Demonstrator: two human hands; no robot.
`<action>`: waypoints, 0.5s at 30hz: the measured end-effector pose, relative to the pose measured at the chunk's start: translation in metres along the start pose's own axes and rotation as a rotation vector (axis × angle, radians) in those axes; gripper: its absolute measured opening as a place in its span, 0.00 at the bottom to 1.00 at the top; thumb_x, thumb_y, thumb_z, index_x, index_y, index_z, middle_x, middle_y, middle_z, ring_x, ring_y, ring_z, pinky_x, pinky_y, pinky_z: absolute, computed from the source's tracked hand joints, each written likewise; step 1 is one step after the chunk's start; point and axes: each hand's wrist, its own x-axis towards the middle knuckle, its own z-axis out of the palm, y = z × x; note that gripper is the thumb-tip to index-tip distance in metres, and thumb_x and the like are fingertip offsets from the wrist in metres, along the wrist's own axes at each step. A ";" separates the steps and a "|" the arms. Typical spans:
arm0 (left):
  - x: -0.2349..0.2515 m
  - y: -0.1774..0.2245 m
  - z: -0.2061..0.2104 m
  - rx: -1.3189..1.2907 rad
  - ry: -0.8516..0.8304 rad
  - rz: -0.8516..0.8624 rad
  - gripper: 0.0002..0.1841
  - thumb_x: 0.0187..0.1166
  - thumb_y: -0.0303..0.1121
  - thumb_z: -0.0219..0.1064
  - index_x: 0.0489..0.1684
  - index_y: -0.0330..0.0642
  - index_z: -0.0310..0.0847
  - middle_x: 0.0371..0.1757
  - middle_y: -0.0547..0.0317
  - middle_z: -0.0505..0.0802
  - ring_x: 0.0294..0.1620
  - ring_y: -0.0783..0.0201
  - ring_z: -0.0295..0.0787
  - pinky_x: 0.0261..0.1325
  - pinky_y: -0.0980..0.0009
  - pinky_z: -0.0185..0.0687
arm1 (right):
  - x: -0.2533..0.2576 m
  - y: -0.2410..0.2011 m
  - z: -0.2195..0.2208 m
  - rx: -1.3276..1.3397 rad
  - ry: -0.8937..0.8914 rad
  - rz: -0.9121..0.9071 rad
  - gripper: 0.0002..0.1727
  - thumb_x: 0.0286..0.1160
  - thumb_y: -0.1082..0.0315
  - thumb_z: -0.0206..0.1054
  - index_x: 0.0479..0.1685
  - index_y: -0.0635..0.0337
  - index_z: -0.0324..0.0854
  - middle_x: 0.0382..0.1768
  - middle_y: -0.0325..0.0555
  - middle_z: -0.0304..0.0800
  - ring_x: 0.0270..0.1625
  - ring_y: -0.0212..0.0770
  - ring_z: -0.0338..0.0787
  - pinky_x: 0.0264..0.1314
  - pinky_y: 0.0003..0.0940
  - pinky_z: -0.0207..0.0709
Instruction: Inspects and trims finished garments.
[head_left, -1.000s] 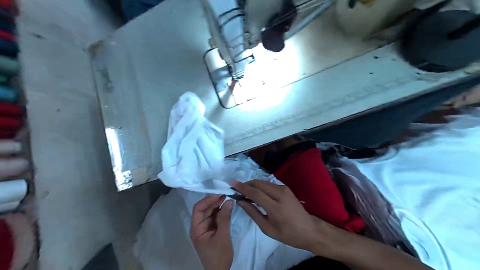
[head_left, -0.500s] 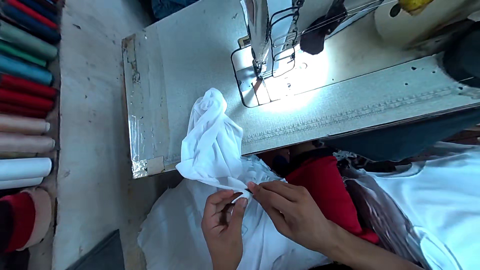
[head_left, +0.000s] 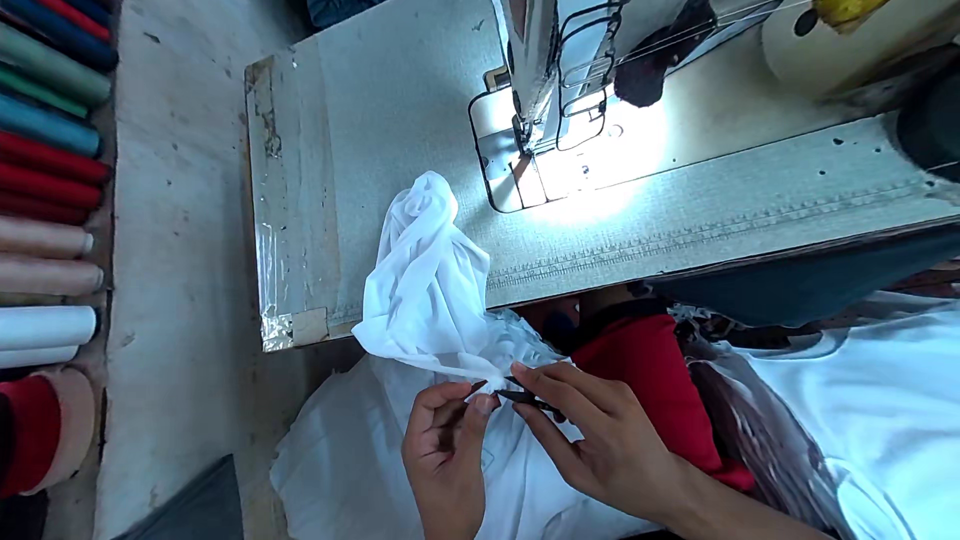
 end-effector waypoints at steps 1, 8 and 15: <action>0.000 0.000 0.000 -0.003 -0.001 0.002 0.11 0.77 0.27 0.73 0.55 0.42 0.84 0.41 0.59 0.97 0.42 0.68 0.95 0.52 0.71 0.92 | 0.000 0.000 0.000 -0.005 -0.001 0.002 0.18 0.85 0.63 0.64 0.69 0.59 0.83 0.42 0.45 0.89 0.35 0.29 0.85 0.33 0.19 0.77; 0.000 0.000 0.001 -0.013 -0.005 0.006 0.11 0.77 0.27 0.73 0.55 0.41 0.85 0.41 0.58 0.96 0.42 0.68 0.95 0.51 0.72 0.92 | -0.001 0.000 -0.001 -0.021 0.002 0.008 0.18 0.85 0.64 0.64 0.69 0.59 0.83 0.42 0.45 0.89 0.36 0.29 0.85 0.33 0.19 0.78; -0.001 0.000 0.002 -0.004 -0.017 0.002 0.10 0.77 0.26 0.73 0.54 0.41 0.85 0.42 0.59 0.96 0.41 0.69 0.95 0.50 0.72 0.92 | -0.002 0.002 0.000 -0.012 0.023 -0.023 0.17 0.84 0.65 0.65 0.68 0.58 0.83 0.44 0.45 0.90 0.39 0.30 0.87 0.37 0.20 0.80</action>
